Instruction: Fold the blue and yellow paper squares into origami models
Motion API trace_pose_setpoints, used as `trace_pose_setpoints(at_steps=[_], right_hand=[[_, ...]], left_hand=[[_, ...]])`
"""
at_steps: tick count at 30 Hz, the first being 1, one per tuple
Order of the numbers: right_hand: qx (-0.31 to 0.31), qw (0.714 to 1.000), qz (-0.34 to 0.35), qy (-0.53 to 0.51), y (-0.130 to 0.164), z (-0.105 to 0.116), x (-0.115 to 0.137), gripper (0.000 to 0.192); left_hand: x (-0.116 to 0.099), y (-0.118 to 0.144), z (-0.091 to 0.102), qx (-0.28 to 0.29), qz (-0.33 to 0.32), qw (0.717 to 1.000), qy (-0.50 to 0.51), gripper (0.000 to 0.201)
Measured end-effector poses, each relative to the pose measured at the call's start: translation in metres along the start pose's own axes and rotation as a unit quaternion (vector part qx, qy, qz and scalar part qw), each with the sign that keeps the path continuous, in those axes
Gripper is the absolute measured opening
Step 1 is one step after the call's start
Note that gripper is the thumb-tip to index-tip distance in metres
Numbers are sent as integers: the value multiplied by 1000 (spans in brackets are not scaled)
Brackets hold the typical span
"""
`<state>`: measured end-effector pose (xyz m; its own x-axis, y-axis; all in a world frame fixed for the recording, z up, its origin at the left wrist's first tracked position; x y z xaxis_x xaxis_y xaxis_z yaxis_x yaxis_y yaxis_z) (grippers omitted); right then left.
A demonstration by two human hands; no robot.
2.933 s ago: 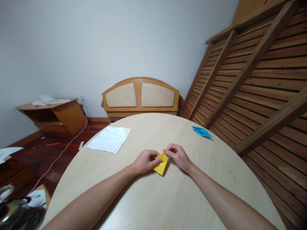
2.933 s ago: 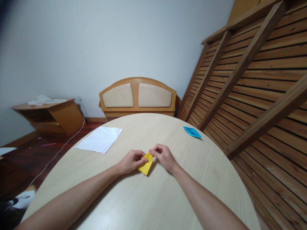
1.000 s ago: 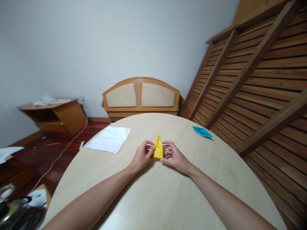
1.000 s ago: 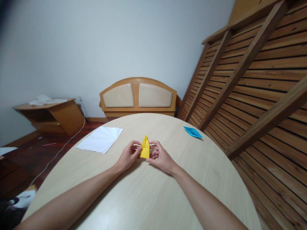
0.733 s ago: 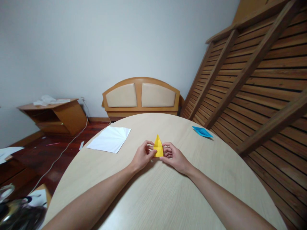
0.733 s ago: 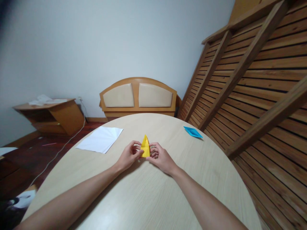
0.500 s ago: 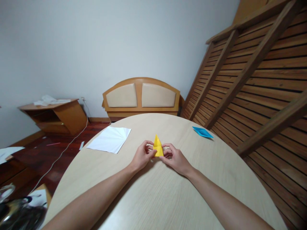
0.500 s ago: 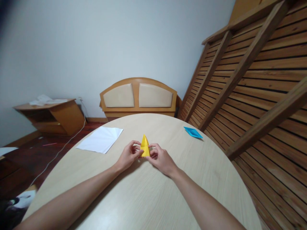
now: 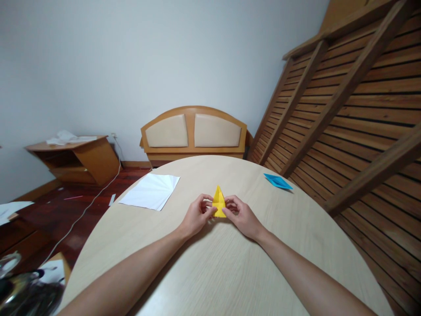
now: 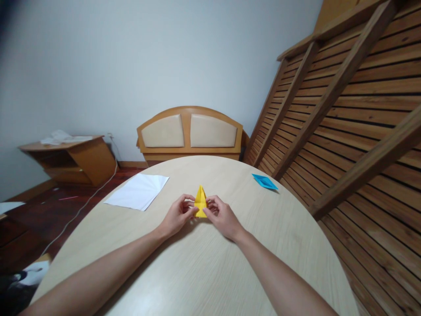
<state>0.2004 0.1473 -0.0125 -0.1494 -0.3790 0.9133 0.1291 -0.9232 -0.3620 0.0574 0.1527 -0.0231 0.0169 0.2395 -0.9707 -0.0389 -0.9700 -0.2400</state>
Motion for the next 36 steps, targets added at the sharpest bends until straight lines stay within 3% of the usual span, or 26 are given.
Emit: trace_pose_setpoints(at_steps=[11, 22, 29, 33, 36], right_hand=[[-20, 999, -1, -36, -6, 8, -12, 13], [3, 1000, -14, -22, -4, 7, -7, 21], [-35, 999, -3, -26, -5, 10, -9, 27], [-24, 998, -11, -53, -4, 8, -7, 39], [-30, 999, -3, -43, -4, 9, -5, 36]], left_hand=[[-4, 0, 1, 7, -30, 999, -27, 30], [-6, 2, 1, 16, -34, 995, -91, 21], [-11, 5, -2, 27, -44, 993, -107, 27], [-10, 3, 1, -1, -60, 995, -85, 28], [-8, 3, 2, -8, -59, 995, -76, 32]])
Point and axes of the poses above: each hand's wrist, its own y-axis away from the middle knuckle, its own z-axis out of the back of the hand, x = y × z, the point moved 8 cm from there along -y, towards the middle knuckle, and after that the axes turned 12 degrees about -x, right-handed, at the moved point
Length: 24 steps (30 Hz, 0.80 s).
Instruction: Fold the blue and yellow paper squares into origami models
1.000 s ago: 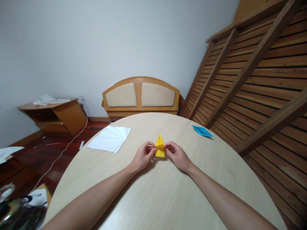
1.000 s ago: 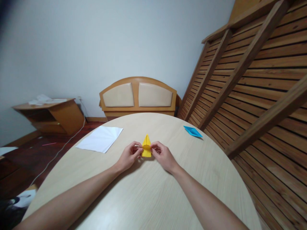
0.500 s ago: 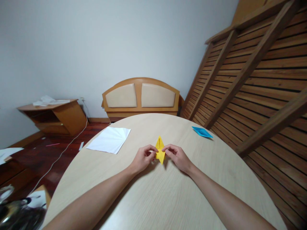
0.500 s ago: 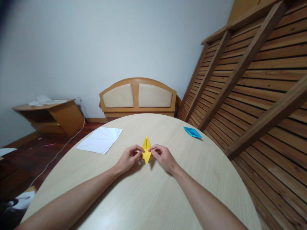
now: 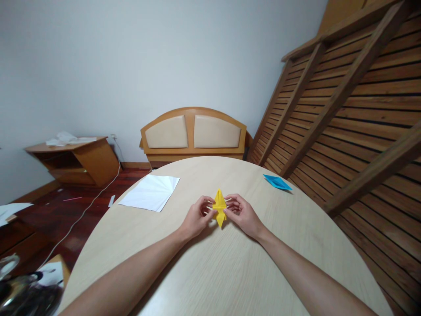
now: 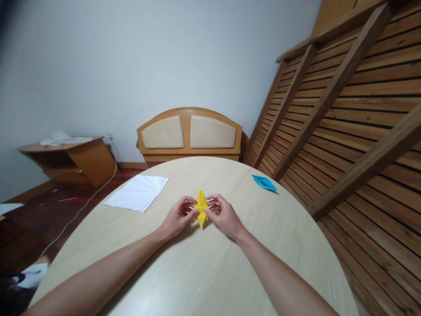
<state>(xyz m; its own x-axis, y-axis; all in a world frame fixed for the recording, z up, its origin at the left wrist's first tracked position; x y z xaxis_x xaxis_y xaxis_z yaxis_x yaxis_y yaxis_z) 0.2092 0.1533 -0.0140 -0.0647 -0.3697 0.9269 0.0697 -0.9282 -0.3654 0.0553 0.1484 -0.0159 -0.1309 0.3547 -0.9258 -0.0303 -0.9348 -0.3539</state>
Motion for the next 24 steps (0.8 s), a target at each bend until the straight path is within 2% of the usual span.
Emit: trace_pose_setpoints(at_steps=[4, 7, 11, 15, 17, 20, 24], right_hand=[[-3, 1000, 19, 22, 0, 0, 3, 28], [-2, 999, 23, 29, 0, 0, 4, 31], [-2, 1000, 26, 16, 1, 0, 7, 40], [-3, 999, 37, 25, 1, 0, 9, 29], [-5, 999, 41, 21, 1, 0, 9, 31], [-7, 999, 45, 20, 1, 0, 8, 39], [-4, 998, 54, 26, 2, 0, 10, 37]], left_hand=[[2, 0, -1, 10, 11, 1000, 5, 41], [0, 1, 0, 13, 4, 1000, -1, 45], [-5, 1, -1, 24, -15, 1000, -10, 36], [-9, 1, -1, 23, -37, 999, -28, 23], [-10, 1, -1, 21, -45, 998, -39, 19], [-9, 1, -1, 20, -50, 997, -52, 18], [-9, 2, -1, 22, -58, 996, -60, 20]])
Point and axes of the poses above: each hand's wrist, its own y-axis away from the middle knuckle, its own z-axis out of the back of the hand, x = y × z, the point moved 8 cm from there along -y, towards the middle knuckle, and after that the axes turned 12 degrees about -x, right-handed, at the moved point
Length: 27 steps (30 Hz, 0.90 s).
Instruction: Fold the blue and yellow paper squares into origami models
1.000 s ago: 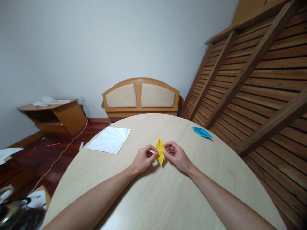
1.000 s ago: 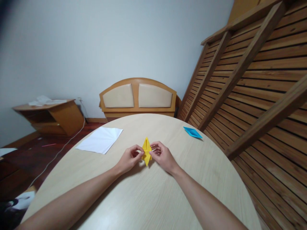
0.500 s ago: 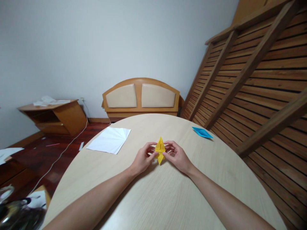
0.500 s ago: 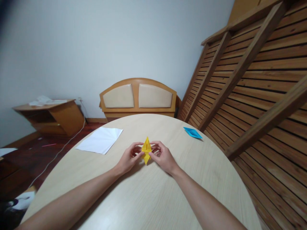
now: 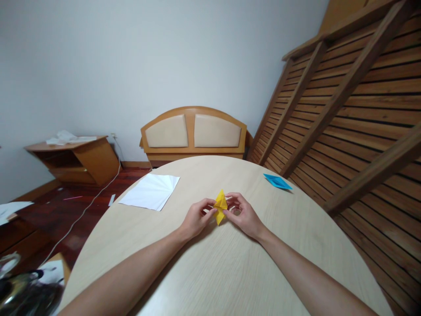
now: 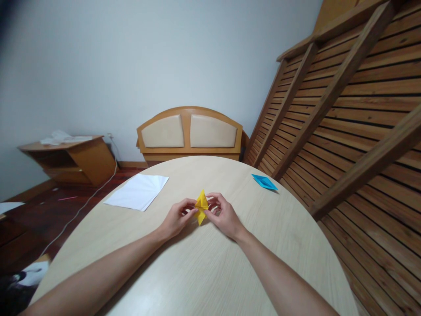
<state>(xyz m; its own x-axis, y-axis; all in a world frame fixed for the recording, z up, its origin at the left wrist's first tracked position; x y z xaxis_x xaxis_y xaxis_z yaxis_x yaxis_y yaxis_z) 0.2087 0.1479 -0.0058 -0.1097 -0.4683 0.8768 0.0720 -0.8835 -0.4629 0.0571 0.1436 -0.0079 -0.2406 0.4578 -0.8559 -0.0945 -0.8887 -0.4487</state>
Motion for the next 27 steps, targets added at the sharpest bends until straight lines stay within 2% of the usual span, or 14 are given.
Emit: trace_pose_setpoints(at_steps=[6, 11, 16, 20, 27], right_hand=[[-3, 1000, 17, 14, 1, 1, 3, 36], [-5, 1000, 25, 11, 1, 1, 3, 44], [8, 999, 21, 39, 0, -1, 6, 24], [3, 997, 21, 73, -3, 1, 10, 18], [-33, 990, 98, 93, -3, 5, 21, 21]], left_hand=[[-3, 0, 0, 7, -8, 1000, -11, 25], [-6, 0, 1, 8, -23, 999, -26, 29], [-6, 0, 3, 1, -28, 999, -33, 28], [-4, 0, 3, -4, -27, 1000, -16, 28], [6, -2, 3, -17, -12, 1000, -1, 30]])
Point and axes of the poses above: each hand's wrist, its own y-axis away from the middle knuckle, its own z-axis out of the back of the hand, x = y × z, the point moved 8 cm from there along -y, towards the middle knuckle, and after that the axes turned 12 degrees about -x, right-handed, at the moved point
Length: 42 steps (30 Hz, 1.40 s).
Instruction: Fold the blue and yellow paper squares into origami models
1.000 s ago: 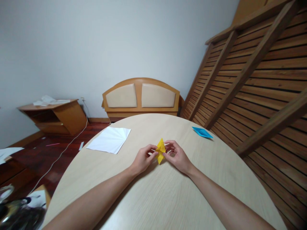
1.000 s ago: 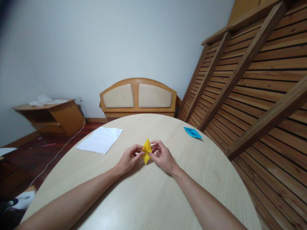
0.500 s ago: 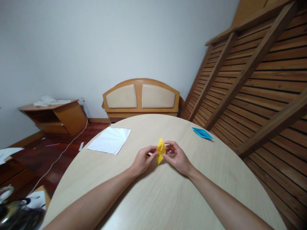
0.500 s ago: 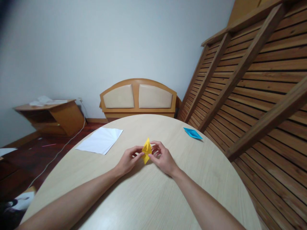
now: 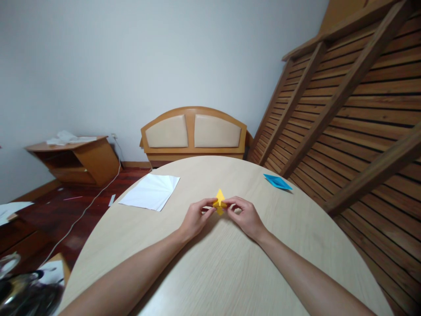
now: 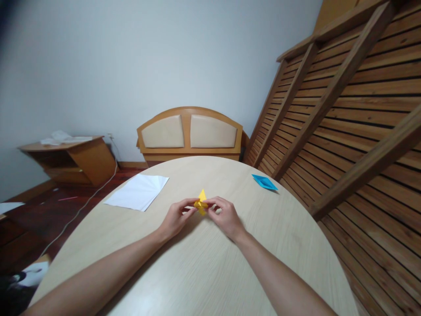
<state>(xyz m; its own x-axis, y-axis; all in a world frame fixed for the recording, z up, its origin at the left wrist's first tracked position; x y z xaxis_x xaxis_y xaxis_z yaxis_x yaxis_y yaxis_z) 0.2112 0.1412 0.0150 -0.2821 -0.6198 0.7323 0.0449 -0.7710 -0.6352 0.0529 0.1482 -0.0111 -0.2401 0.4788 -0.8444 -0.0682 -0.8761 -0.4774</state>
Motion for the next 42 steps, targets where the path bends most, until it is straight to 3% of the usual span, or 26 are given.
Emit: trace_pose_setpoints(at_steps=[6, 15, 25, 33, 42], right_hand=[[9, 999, 35, 22, 1, -2, 6, 24], [10, 998, 47, 42, 1, 0, 4, 5], [36, 997, -49, 38, 4, -5, -8, 12], [78, 997, -24, 18, 6, -11, 1, 14], [90, 995, -28, 15, 7, -13, -3, 15]], left_hand=[[0, -1, 3, -11, -5, 1000, -13, 21], [-14, -2, 5, -20, -55, 998, -18, 20], [-3, -1, -1, 10, 42, 999, 2, 26], [-10, 4, -7, 44, 17, 999, -26, 24], [-12, 4, -7, 43, 3, 998, -48, 24]])
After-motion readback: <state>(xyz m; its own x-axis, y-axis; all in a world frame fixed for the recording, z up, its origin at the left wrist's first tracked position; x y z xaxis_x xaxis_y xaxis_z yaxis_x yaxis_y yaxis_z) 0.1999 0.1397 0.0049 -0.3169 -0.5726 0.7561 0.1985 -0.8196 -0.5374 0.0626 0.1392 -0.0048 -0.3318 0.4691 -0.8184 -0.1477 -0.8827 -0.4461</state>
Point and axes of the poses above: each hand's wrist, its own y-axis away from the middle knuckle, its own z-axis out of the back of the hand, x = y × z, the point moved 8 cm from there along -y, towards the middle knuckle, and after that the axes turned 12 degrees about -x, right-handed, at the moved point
